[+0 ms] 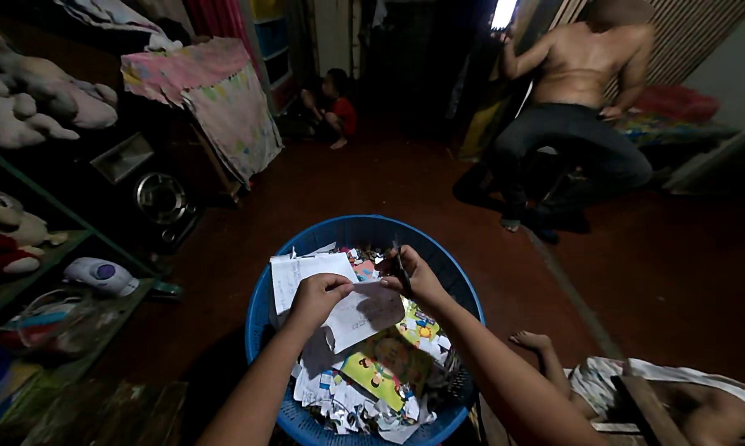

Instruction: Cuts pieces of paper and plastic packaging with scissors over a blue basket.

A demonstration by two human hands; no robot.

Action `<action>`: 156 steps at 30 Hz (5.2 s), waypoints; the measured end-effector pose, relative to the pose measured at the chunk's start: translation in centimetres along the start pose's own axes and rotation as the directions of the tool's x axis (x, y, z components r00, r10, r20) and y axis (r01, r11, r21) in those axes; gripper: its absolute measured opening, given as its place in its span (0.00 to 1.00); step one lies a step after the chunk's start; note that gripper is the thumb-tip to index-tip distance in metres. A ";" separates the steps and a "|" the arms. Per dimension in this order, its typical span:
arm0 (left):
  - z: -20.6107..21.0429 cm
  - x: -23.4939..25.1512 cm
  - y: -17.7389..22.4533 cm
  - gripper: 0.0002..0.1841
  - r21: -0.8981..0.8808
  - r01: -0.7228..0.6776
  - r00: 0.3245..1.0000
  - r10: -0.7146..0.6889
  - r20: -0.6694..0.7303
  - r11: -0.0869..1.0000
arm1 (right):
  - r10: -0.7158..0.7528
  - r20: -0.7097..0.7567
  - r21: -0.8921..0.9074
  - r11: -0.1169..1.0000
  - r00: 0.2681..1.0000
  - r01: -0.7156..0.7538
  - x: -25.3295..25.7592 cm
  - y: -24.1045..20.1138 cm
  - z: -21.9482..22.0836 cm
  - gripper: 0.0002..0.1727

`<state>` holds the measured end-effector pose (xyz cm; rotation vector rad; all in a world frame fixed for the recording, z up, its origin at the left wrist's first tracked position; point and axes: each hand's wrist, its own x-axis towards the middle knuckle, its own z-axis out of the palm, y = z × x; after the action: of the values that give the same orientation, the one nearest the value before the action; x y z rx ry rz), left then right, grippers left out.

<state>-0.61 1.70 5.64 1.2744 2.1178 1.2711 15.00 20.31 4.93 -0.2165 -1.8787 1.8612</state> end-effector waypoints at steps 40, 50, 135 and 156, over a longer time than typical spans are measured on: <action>-1.6 0.5 -0.1 0.10 -0.036 0.130 0.988 -0.133 -0.083 0.991 | 0.094 -0.293 -0.007 0.995 0.951 -0.101 0.2 -1.1 -1.9 0.19; -0.7 0.3 0.0 0.18 -0.452 0.127 0.986 -0.161 -0.037 0.883 | 0.112 -0.361 0.205 0.978 0.926 -0.039 0.2 -1.2 -1.6 0.17; 0.6 -0.4 0.4 0.12 0.010 -0.006 0.989 0.005 0.150 1.000 | 0.100 0.053 -0.234 0.969 0.994 -0.085 -0.5 -0.8 0.1 0.23; 0.8 -0.2 0.7 0.12 0.106 -0.005 0.981 -0.016 0.192 0.994 | 0.101 0.020 -0.296 0.951 0.995 -0.091 -0.6 -0.9 1.2 0.21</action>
<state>0.38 2.11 5.74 1.3747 2.0725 1.0000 15.18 18.91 5.69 -0.3832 -2.2030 1.6455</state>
